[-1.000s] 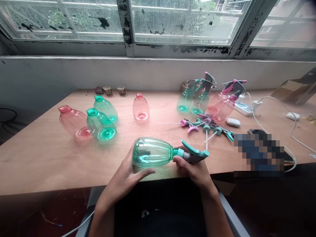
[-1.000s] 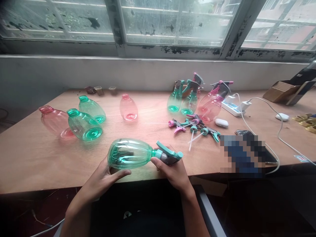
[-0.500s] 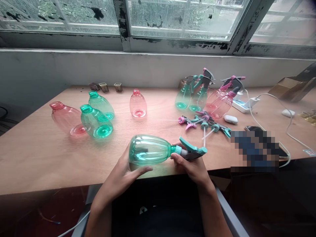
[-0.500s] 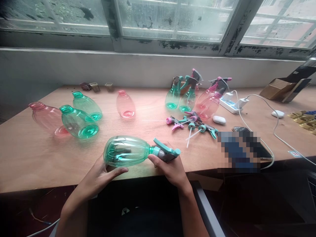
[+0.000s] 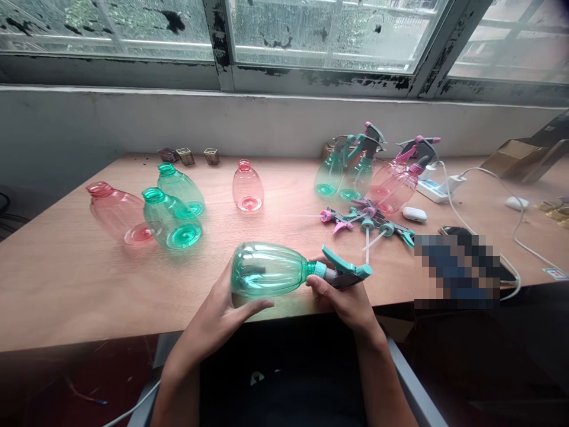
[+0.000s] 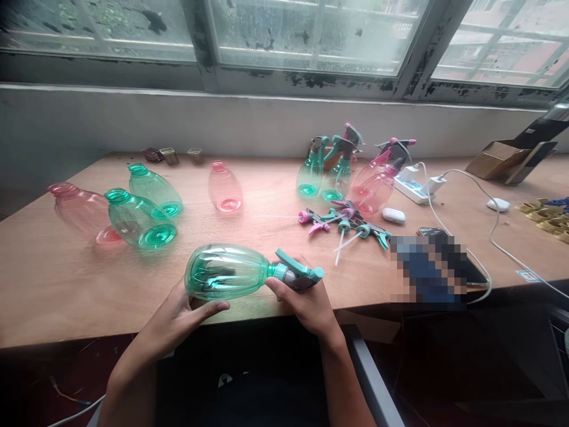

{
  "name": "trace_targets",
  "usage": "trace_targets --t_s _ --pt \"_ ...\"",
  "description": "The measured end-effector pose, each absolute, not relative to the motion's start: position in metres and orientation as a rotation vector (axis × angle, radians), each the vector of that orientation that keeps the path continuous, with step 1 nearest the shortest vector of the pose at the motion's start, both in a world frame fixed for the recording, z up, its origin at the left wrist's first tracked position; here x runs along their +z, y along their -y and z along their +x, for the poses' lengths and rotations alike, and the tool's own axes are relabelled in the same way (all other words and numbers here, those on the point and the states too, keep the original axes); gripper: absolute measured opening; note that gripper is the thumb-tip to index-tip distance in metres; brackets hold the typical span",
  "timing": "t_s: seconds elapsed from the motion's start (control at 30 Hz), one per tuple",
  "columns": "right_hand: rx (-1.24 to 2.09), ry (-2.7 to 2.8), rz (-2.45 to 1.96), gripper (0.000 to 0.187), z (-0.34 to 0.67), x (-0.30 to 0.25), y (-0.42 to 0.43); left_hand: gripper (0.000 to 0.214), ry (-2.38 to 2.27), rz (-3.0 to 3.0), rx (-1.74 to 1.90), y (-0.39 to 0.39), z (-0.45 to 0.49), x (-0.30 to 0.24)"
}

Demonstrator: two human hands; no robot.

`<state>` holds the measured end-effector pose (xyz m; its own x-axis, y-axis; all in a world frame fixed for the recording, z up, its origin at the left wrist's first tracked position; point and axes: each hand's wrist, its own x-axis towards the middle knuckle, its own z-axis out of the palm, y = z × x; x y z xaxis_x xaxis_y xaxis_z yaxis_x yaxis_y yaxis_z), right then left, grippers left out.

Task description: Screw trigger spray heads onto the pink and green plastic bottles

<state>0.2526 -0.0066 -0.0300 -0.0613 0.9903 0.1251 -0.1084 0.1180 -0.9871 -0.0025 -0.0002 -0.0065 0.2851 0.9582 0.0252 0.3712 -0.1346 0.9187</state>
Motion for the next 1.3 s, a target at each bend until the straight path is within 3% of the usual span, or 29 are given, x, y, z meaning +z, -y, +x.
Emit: trace_targets --t_s 0.23,0.83,1.03,1.3 --pt "1.206 1.261 -1.012 0.033 0.2532 -0.0309 0.0064 0.091 -1.236 1.661 0.88 -0.0005 -0.0019 -0.0085" --pt "1.23 1.222 -0.973 0.034 0.2497 -0.0328 0.004 0.107 -1.233 1.623 0.935 0.0021 0.0023 -0.0054" --pt "1.229 1.223 -0.97 0.033 0.2502 -0.0345 0.0055 0.122 -1.251 1.608 0.878 0.0054 -0.0041 -0.0061" --pt "1.239 1.225 -0.94 0.032 0.2513 -0.0362 0.0047 0.096 -1.212 1.651 0.905 0.005 -0.0039 -0.0033"
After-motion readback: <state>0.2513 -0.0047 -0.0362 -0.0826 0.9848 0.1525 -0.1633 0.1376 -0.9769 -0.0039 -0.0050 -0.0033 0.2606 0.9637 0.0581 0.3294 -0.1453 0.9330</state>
